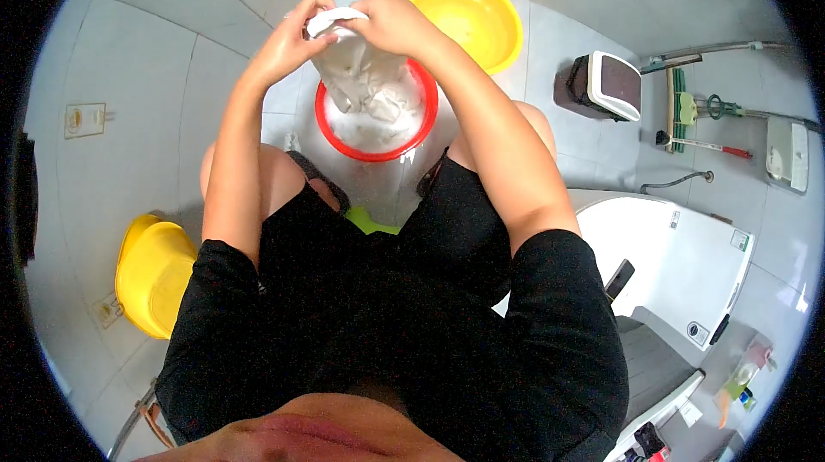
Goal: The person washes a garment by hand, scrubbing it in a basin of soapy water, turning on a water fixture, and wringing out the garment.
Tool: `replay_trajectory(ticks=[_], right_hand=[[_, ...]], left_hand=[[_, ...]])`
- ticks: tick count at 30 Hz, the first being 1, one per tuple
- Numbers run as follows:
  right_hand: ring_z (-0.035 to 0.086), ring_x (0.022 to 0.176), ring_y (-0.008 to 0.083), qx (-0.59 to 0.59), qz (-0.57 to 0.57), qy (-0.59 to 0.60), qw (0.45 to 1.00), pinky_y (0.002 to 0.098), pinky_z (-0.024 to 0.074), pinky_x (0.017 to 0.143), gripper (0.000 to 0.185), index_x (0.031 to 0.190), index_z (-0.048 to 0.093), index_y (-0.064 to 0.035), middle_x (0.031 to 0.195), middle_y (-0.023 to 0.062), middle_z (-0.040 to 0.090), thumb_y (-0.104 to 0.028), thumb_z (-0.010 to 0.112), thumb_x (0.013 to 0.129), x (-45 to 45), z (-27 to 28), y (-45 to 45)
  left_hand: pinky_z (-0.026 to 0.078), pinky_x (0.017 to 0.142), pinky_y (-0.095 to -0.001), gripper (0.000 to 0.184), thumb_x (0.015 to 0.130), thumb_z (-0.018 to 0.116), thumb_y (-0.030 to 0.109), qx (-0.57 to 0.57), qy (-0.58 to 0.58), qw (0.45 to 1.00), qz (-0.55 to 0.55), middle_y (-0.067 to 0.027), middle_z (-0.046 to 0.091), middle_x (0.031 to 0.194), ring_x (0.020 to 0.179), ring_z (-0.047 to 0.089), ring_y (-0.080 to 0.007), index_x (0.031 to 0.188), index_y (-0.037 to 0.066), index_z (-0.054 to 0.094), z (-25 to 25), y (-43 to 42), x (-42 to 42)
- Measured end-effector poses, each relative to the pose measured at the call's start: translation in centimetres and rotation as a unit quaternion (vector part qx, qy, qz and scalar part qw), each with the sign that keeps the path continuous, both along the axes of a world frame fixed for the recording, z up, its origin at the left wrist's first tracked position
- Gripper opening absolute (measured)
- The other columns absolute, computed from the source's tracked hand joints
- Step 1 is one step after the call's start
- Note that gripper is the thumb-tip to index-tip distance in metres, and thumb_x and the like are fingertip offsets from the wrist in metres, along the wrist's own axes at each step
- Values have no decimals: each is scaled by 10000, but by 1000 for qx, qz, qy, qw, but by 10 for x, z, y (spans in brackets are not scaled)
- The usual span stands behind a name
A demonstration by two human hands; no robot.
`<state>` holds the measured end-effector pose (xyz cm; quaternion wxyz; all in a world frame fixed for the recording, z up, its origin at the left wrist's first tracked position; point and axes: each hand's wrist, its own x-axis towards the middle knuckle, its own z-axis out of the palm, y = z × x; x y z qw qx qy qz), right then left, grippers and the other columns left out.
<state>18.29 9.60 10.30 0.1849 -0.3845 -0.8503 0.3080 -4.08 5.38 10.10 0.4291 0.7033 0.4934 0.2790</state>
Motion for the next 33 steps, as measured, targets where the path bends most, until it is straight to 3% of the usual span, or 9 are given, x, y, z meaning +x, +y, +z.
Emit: replay_trajectory(ticks=[9,17,22,24,25,27,28,30,33], right_hand=[[617,853,79,-199,-56,326,923,272,500,765,312,1036,698,-31,879,-12,677,-324,594,1020,4,18,-12],[650,980,172,-65,-189,255,946,314,491,898,418,1143,707,25,1030,108,735,-344,560,1015,27,8,13],[651,982,168,-67,-210,244,945,308,487,903,421,1148,712,5,1039,79,735,-362,548,1023,35,14,10],[649,991,166,-76,-234,243,938,303,484,911,429,1160,708,4,1049,69,735,-369,544,1025,41,21,9],[642,1014,162,-99,-242,229,937,295,474,929,440,1187,698,-4,1073,63,730,-381,537,1028,43,33,6],[598,1123,150,-129,-226,277,925,287,426,1013,456,1299,660,-61,1191,76,697,-403,519,1033,45,26,12],[598,1123,150,-129,-225,278,925,287,426,1013,456,1299,660,-61,1191,76,697,-403,519,1033,40,19,12],[630,996,136,-358,-174,469,789,284,485,899,439,1206,662,17,1132,66,695,-373,580,1019,24,3,10],[644,966,157,-309,-156,425,837,307,492,885,433,1202,658,31,1113,68,703,-354,577,1022,-5,-12,0]], left_hand=[[511,931,-380,513,833,782,290,-46,100,992,-67,-154,716,1152,1053,677,-276,1281,86,640,-73,1,-10],[537,841,-410,561,774,794,463,-46,226,972,55,-161,737,1018,926,704,-317,1152,57,713,-74,11,-44],[539,818,-410,558,773,785,476,-94,260,958,69,-161,736,991,885,699,-319,1139,56,739,-58,7,-46],[529,841,-373,530,817,753,455,256,360,882,164,-142,731,1055,942,691,-259,1144,38,729,-68,3,-47],[529,841,-373,530,817,753,455,256,360,882,166,-142,731,1055,942,691,-259,1144,38,729,-64,3,-47],[507,887,-331,494,876,698,415,-83,4,983,162,-90,714,1104,1023,655,-188,1187,31,698,-57,5,-45],[507,887,-331,494,876,698,415,-82,4,983,163,-90,714,1104,1023,655,-188,1187,31,698,-55,5,-38],[486,926,-303,427,945,625,354,-140,-170,961,169,-47,693,1140,1088,618,-138,1209,22,665,-52,1,-15],[490,957,-306,400,956,642,281,-210,-385,892,112,-48,685,1148,1090,634,-159,1253,15,611,-31,-7,22]])
